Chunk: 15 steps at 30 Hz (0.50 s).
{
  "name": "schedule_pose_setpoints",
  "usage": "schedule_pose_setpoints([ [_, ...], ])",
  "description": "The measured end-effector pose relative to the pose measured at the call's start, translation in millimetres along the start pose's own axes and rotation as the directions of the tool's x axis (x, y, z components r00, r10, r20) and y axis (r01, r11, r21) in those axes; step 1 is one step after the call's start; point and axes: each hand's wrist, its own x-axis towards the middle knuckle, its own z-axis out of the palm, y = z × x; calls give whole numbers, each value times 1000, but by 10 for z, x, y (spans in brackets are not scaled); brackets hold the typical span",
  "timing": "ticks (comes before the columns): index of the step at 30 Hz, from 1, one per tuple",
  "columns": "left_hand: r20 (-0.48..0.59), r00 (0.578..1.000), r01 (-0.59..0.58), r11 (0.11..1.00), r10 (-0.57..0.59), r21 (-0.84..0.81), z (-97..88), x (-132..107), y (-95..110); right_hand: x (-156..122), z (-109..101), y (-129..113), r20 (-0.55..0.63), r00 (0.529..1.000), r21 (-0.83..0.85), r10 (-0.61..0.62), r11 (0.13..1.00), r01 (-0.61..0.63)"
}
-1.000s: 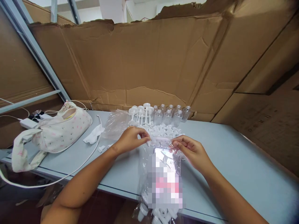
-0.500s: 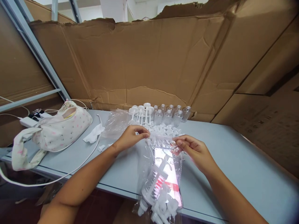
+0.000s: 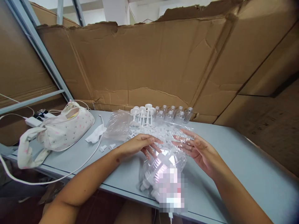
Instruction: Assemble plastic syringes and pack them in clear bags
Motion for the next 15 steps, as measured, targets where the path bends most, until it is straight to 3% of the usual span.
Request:
schedule_pose_setpoints([
  [4, -157, 986, -76, 994, 63, -76, -38, -7, 58, -39, 71, 11, 148, 984, -100, 101, 991, -86],
  [7, -216, 971, -124, 986, 97, -116, -13, -14, 96, -56, 180, 62, 158, 974, -203, 160, 971, -127],
  [11, -203, 969, -158, 986, 143, -60, 22, -76, 202, -54, 260, 132, 97, 986, -200, 137, 973, -116],
  [13, -232, 953, -185, 980, 197, 70, -24, -141, 283, -40, 201, 117, 23, 997, -161, 79, 984, -74],
  [15, -309, 913, -183, 945, 265, 270, -126, -218, 361, -14, 62, 37, -130, 991, -89, -1, 996, -10],
])
